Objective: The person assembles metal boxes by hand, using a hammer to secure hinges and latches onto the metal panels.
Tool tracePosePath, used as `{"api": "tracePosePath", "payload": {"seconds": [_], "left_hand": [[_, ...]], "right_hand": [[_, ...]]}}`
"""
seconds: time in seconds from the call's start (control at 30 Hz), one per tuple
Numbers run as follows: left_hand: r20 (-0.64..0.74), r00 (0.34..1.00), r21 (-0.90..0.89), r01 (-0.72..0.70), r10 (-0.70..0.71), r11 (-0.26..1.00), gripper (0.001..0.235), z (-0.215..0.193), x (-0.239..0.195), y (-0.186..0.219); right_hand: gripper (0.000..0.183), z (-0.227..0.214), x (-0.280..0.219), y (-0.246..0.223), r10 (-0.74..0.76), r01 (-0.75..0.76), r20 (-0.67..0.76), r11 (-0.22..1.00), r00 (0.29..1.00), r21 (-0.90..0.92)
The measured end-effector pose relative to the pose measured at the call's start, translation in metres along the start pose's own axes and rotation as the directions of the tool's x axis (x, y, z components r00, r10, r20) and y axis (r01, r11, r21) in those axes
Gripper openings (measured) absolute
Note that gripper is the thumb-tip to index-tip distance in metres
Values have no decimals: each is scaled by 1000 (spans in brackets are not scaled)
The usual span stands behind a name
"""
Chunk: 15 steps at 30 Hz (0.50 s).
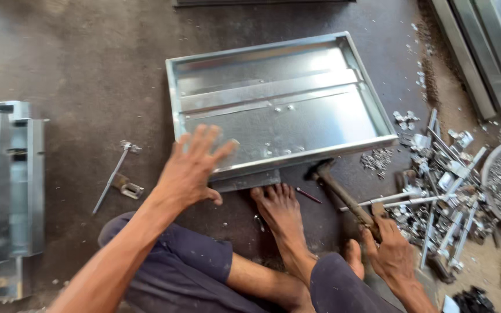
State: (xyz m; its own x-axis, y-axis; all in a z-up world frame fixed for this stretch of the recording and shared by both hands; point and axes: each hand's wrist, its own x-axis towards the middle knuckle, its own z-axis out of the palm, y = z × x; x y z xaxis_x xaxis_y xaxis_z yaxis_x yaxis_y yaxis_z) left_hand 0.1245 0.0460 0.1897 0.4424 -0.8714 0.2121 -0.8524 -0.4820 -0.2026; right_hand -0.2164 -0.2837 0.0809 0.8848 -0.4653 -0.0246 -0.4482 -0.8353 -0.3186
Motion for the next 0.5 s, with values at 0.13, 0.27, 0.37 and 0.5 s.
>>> {"api": "tracePosePath", "payload": {"seconds": [0.13,0.27,0.37,0.5], "left_hand": [[520,834,-340,4,185,940,116,8,19,-4],[709,680,-385,148,189,911,87,16,16,-5],[612,784,-553,335,100,763,59,16,17,-3],[680,728,-400,270,86,876,21,-12,41,11]], "right_hand": [[37,3,36,-39,-172,172,-186,985,967,-13],[27,4,56,-82,-70,109,-118,926,991,362],[22,18,67,-107,-33,81,-97,833,995,547],[20,30,59,-113,-54,40,4,775,999,631]]}}
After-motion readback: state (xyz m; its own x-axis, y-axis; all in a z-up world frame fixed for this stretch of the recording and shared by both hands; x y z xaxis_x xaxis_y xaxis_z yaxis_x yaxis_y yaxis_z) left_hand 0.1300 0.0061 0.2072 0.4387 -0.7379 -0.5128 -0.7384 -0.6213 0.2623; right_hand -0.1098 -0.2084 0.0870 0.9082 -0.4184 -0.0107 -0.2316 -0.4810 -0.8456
